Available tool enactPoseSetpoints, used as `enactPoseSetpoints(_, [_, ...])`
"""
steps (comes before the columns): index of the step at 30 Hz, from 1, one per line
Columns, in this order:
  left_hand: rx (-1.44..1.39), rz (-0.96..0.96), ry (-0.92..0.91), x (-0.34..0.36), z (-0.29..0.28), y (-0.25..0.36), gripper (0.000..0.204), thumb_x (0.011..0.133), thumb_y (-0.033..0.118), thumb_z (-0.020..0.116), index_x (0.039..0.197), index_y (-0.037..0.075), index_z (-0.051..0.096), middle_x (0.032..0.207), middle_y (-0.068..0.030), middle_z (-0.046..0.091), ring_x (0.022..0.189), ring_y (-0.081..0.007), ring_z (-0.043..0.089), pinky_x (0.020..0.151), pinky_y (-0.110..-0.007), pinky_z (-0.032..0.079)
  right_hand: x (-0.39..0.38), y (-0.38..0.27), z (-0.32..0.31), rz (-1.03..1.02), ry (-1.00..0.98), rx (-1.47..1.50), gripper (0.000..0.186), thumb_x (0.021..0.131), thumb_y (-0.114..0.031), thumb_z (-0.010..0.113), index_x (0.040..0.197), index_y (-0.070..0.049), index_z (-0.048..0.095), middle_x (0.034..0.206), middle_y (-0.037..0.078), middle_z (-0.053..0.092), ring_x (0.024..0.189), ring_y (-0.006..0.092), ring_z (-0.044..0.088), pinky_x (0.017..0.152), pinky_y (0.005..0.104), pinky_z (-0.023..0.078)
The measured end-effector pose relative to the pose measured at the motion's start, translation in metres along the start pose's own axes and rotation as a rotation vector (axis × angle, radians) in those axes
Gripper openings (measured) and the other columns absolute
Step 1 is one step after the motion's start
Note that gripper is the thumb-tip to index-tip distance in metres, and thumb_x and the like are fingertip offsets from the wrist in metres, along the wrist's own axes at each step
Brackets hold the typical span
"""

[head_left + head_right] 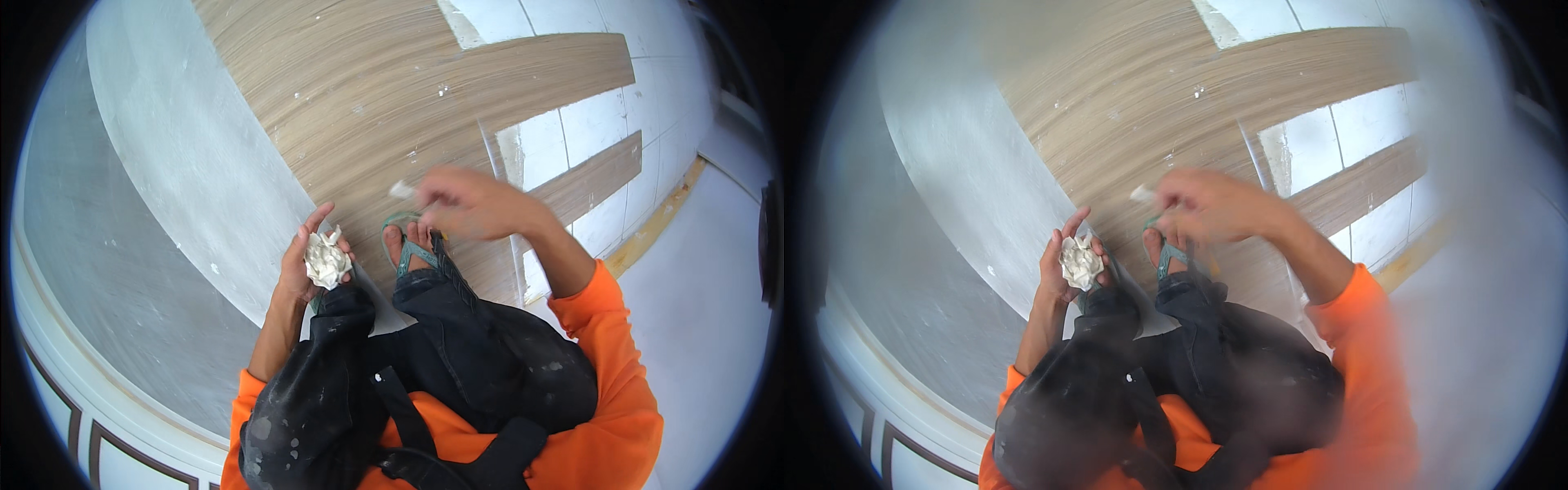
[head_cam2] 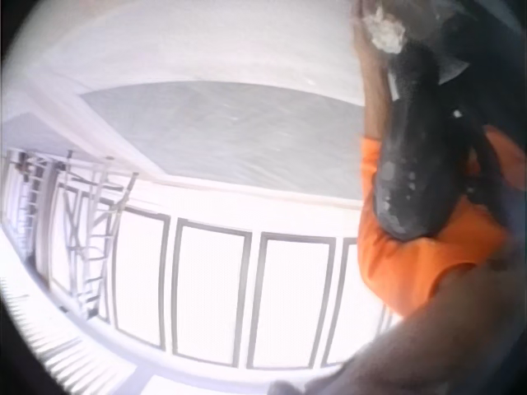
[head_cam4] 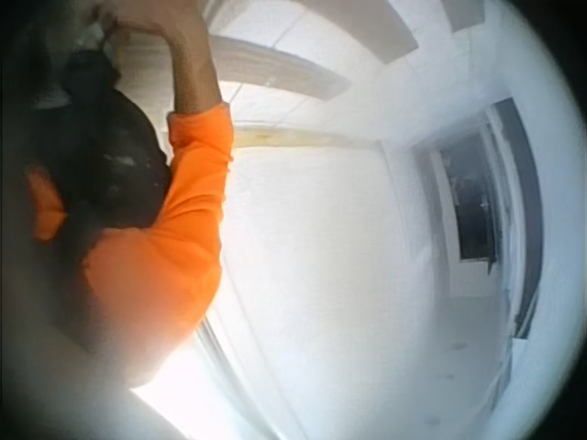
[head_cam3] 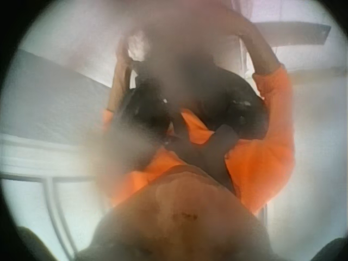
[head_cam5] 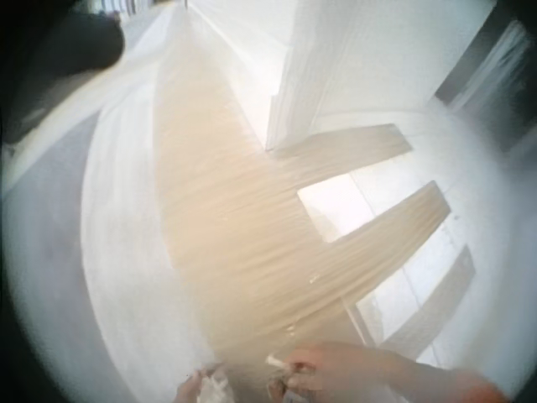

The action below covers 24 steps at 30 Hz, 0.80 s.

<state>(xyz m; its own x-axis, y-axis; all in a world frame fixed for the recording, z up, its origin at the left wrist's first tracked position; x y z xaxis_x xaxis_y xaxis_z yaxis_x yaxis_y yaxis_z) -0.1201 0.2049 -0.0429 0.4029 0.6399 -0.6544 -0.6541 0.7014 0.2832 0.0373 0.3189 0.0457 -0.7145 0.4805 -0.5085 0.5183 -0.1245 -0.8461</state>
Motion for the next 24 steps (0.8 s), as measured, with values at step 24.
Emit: enactPoseSetpoints(24, [0.676, 0.302, 0.354, 0.003, 0.076, 0.154, 0.032, 0.087, 0.021, 0.046, 0.103, -0.005, 0.052, 0.092, -0.0136, 0.059, 0.079, -0.0197, 0.059, 0.07, -0.03, 0.049, 0.051, -0.092, 0.011, -0.117, -0.055, -0.088, 0.049, 0.079, -0.022, 0.055, 0.125, -0.01, 0.043, 0.081, 0.018, 0.063, 0.082, 0.0371, 0.061, 0.067, 0.0442, 0.046])
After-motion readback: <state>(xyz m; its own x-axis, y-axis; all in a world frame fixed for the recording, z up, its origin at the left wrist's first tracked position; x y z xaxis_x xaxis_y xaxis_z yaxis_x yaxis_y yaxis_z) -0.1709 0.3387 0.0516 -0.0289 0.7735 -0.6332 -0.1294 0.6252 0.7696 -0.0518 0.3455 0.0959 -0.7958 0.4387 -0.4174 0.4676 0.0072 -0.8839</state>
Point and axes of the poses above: each hand's wrist, its own x-axis towards the middle knuckle, its own z-axis out of the palm, y = z × x, the point moved 10 cm from there along x, towards the middle knuckle
